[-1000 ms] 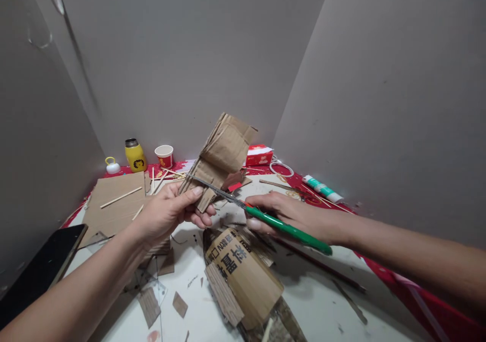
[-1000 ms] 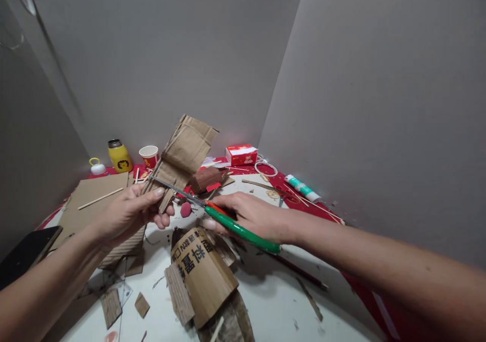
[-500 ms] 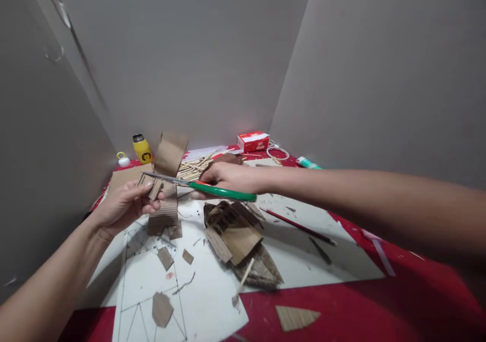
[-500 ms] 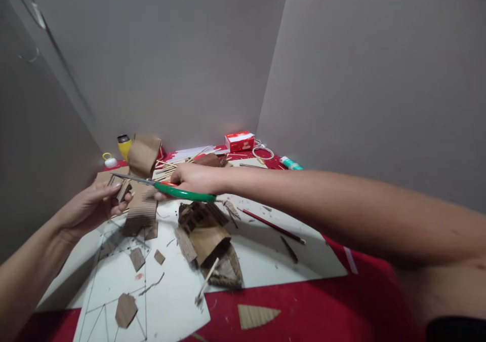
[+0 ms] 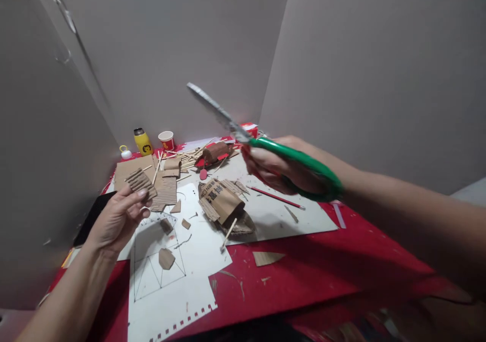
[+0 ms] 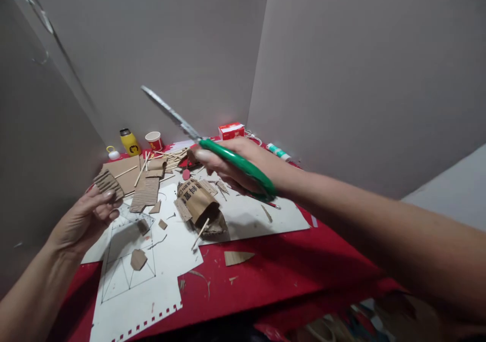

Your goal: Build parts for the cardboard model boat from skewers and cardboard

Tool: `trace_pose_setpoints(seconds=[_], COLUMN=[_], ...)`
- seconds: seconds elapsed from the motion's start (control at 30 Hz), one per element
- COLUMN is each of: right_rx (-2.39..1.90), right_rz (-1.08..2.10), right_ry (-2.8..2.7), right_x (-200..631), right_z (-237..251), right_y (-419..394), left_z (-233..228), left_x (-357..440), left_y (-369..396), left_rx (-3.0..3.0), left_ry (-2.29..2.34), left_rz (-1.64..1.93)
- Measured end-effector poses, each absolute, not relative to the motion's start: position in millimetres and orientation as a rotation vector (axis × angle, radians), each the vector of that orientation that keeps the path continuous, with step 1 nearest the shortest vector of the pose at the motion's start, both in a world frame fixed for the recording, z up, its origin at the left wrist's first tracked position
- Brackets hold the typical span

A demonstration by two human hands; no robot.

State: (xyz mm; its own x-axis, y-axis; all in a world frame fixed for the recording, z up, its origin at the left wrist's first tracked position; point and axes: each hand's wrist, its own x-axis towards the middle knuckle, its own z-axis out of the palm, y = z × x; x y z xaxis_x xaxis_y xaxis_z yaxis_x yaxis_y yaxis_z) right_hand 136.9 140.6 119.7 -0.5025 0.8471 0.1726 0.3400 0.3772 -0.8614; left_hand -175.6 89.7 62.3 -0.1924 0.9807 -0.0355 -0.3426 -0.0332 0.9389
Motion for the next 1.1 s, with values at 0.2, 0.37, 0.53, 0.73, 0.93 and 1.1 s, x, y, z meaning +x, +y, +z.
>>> trace_pose_setpoints(seconds=[0.2, 0.37, 0.53, 0.73, 0.93, 1.1], right_rx=[-0.841, -0.869, -0.829, -0.818, -0.878, -0.855], right_rz=[1.15, 1.018, 1.07, 1.199, 1.221, 1.312], right_ry=[-1.855, -1.838, -1.608, -1.376, -1.37, -1.551], right_x=[163, 155, 146, 145, 154, 158], right_z=[74, 62, 60, 41, 21, 10], right_y=[88, 93, 118, 138, 143, 133], left_z=[64, 71, 78, 70, 52, 46], left_x=[-136, -121, -115, -113, -115, -112], left_y=[78, 81, 89, 104, 112, 104], left_rx=[0.92, 0.937, 1.005, 0.99, 0.94, 0.94], left_ry=[0.991, 0.978, 1.031, 1.092, 1.122, 1.066], left_rz=[1.471, 1.518, 1.53, 1.48, 1.483, 1.416])
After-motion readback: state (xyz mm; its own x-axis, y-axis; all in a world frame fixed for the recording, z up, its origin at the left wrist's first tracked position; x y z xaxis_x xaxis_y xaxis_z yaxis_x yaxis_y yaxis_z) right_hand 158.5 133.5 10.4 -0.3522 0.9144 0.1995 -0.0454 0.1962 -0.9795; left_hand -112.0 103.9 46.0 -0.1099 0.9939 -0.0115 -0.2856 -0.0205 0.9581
